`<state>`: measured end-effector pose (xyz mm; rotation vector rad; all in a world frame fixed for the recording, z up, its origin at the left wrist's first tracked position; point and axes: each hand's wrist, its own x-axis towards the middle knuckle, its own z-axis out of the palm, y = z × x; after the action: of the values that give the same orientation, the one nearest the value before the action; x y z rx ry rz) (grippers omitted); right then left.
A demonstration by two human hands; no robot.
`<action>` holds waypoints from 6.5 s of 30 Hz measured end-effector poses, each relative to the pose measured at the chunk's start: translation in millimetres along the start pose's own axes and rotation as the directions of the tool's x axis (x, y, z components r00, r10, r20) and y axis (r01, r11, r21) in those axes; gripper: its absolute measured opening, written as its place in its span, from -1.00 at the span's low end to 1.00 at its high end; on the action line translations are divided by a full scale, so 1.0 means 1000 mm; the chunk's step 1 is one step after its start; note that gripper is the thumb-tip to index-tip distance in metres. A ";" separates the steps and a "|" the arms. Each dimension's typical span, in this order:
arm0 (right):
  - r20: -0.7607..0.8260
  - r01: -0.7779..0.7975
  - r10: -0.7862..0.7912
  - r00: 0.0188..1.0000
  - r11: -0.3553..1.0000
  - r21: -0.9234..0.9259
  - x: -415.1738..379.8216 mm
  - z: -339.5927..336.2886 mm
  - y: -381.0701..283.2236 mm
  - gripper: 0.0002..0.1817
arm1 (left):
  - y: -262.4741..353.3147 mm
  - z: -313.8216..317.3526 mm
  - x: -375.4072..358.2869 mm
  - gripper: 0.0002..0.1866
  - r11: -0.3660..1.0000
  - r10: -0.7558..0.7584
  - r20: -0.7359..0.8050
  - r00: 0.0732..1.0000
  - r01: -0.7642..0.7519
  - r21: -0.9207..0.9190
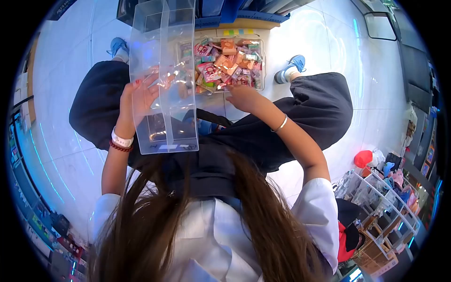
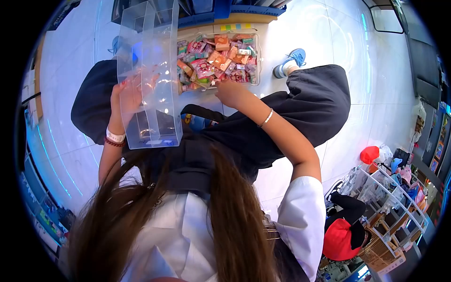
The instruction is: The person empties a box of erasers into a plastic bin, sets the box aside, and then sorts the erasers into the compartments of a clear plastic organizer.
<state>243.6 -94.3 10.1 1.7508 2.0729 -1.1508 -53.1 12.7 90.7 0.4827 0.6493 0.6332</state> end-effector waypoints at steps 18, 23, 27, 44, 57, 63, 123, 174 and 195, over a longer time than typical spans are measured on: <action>-0.218 0.218 -0.093 0.971 0.714 0.666 0.044 0.020 -0.002 -0.52 | -0.030 -0.039 0.050 -0.43 0.983 -0.135 0.001 0.991 0.133 0.126; 0.173 -0.183 -0.058 0.983 -0.315 0.931 0.040 0.000 -0.027 -0.53 | -0.047 -0.043 0.062 -0.41 0.969 -0.206 -0.025 0.978 0.207 0.136; 0.109 -0.113 -0.028 0.994 -0.265 0.958 0.037 0.012 -0.037 -0.58 | -0.056 -0.053 0.064 -0.44 0.963 -0.270 -0.083 0.959 0.271 -0.002; -0.364 0.284 0.181 0.914 0.356 0.890 -0.043 -0.020 -0.036 -0.65 | -0.045 -0.012 0.046 -0.07 0.894 -0.318 0.321 0.892 0.169 0.415; -0.795 0.625 0.322 0.514 0.494 0.604 -0.142 -0.201 -0.071 -0.51 | -0.001 0.148 0.031 -0.06 0.937 0.020 0.545 0.838 -0.206 0.283; -0.686 0.517 0.299 0.663 0.479 0.709 -0.117 -0.262 -0.054 -0.37 | 0.040 0.174 0.050 -0.26 0.943 0.048 0.540 0.840 -0.216 0.253; -0.268 0.673 0.882 0.388 -0.072 0.736 -0.367 -0.043 0.020 -0.22 | -0.011 0.073 0.029 -0.26 0.853 -0.473 0.460 0.751 0.261 0.451; -0.631 -0.195 0.074 0.773 0.973 -0.125 0.118 0.048 0.075 -0.47 | -0.064 -0.036 0.098 -0.42 0.875 -0.367 0.011 0.930 0.341 0.342; -0.240 0.093 0.226 0.944 0.516 0.852 -0.003 -0.110 0.056 -0.43 | -0.071 -0.049 0.089 -0.41 0.874 -0.349 -0.041 0.936 0.341 0.346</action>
<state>331.0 -24.7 62.5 2.5437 1.5848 -2.2760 -3.6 32.7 -21.6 0.6837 0.8086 0.1690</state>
